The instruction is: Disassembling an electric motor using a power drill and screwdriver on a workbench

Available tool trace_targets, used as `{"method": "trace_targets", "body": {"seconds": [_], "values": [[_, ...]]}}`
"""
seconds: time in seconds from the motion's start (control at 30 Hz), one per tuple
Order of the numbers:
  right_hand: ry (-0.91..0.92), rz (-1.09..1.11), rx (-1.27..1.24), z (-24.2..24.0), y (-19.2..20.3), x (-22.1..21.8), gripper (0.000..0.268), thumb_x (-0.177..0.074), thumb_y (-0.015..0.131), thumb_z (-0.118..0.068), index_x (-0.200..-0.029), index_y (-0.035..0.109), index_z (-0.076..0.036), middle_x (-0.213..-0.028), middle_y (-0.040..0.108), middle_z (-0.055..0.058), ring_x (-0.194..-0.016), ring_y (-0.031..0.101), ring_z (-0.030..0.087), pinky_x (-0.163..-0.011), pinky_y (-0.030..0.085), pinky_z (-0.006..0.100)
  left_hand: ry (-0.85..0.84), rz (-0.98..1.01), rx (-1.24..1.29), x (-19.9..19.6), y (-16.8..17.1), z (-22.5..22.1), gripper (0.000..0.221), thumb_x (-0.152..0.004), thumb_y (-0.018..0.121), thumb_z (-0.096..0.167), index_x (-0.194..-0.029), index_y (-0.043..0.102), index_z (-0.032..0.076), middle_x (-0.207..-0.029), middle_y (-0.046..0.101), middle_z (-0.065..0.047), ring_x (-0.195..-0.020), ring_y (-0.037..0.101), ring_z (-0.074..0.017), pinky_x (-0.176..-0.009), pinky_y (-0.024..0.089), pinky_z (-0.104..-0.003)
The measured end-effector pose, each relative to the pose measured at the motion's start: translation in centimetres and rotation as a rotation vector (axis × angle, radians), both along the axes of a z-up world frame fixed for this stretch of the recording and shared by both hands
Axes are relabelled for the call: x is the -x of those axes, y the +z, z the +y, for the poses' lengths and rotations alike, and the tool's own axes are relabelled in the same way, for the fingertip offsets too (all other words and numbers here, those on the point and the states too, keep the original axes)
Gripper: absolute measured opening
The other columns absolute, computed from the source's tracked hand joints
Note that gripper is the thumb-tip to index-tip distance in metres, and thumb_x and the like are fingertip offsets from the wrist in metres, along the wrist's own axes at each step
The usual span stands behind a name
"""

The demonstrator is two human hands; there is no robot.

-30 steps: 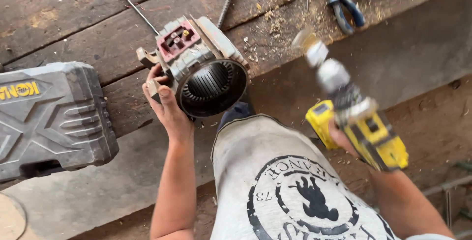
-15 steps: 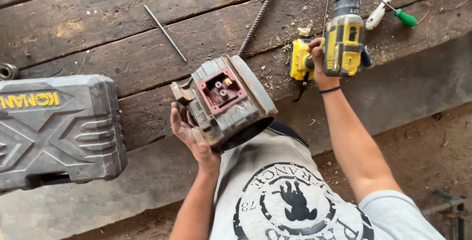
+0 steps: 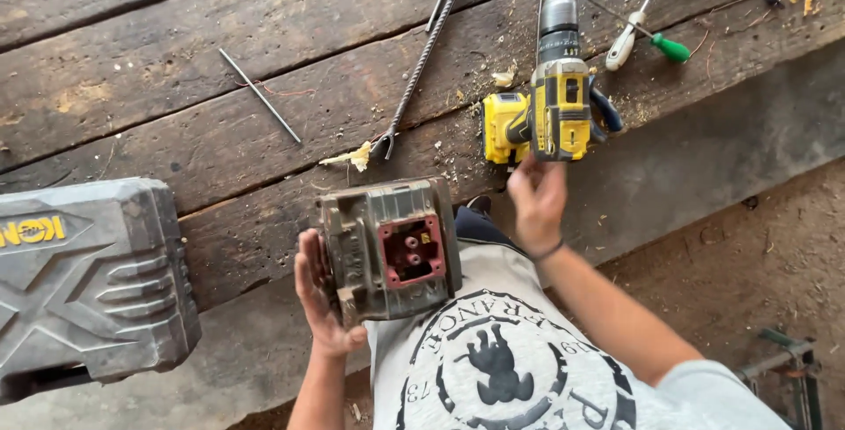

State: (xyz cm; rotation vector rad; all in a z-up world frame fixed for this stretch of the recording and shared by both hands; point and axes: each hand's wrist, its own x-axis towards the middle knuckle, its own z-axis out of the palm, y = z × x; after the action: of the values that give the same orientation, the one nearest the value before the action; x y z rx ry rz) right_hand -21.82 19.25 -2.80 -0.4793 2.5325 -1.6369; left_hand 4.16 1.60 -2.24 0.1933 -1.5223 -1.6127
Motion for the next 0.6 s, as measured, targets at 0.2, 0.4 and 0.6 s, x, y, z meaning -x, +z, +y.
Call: {"method": "trace_targets", "body": {"seconds": [0.2,0.4,0.6], "values": [[0.744,-0.538,-0.056,-0.9,-1.4,-4.7,0.082,-0.099,0.04,-0.063,-0.156,0.03,-0.004,-0.161,0.037,0.018,-0.145,0.042,0.029,-0.121,0.033,0.046,-0.145,-0.118,-0.033,-1.1,0.4,0.4,0.108,-0.091,0.066,0.064,-0.167,0.007,0.015,-0.175,-0.002,-0.015,-0.165,0.0,-0.033,-0.135,0.011,-0.063],[0.734,-0.811,-0.042,-4.3,-1.6,-6.3,0.102,-0.089,0.05,-0.067,-0.161,0.015,-0.004,-0.162,0.034,0.012,-0.146,0.034,0.018,-0.121,0.026,0.033,-0.158,-0.358,-0.564,-2.8,-3.4,-1.4,0.136,-0.074,0.079,0.064,-0.164,-0.016,0.026,-0.16,0.026,-0.019,-0.143,0.037,-0.0327,-0.116,0.031,-0.056],[0.436,-1.153,0.116,-7.6,3.1,-8.0,0.084,-0.079,0.066,-0.053,-0.147,0.035,-0.014,-0.131,0.057,0.008,-0.117,0.059,0.018,-0.102,0.052,0.033,-0.224,-0.132,-1.004,0.0,1.3,-3.7,0.101,-0.081,0.072,0.062,-0.16,0.026,0.021,-0.155,0.043,-0.006,-0.137,0.045,-0.0309,-0.112,0.04,-0.058]]}}
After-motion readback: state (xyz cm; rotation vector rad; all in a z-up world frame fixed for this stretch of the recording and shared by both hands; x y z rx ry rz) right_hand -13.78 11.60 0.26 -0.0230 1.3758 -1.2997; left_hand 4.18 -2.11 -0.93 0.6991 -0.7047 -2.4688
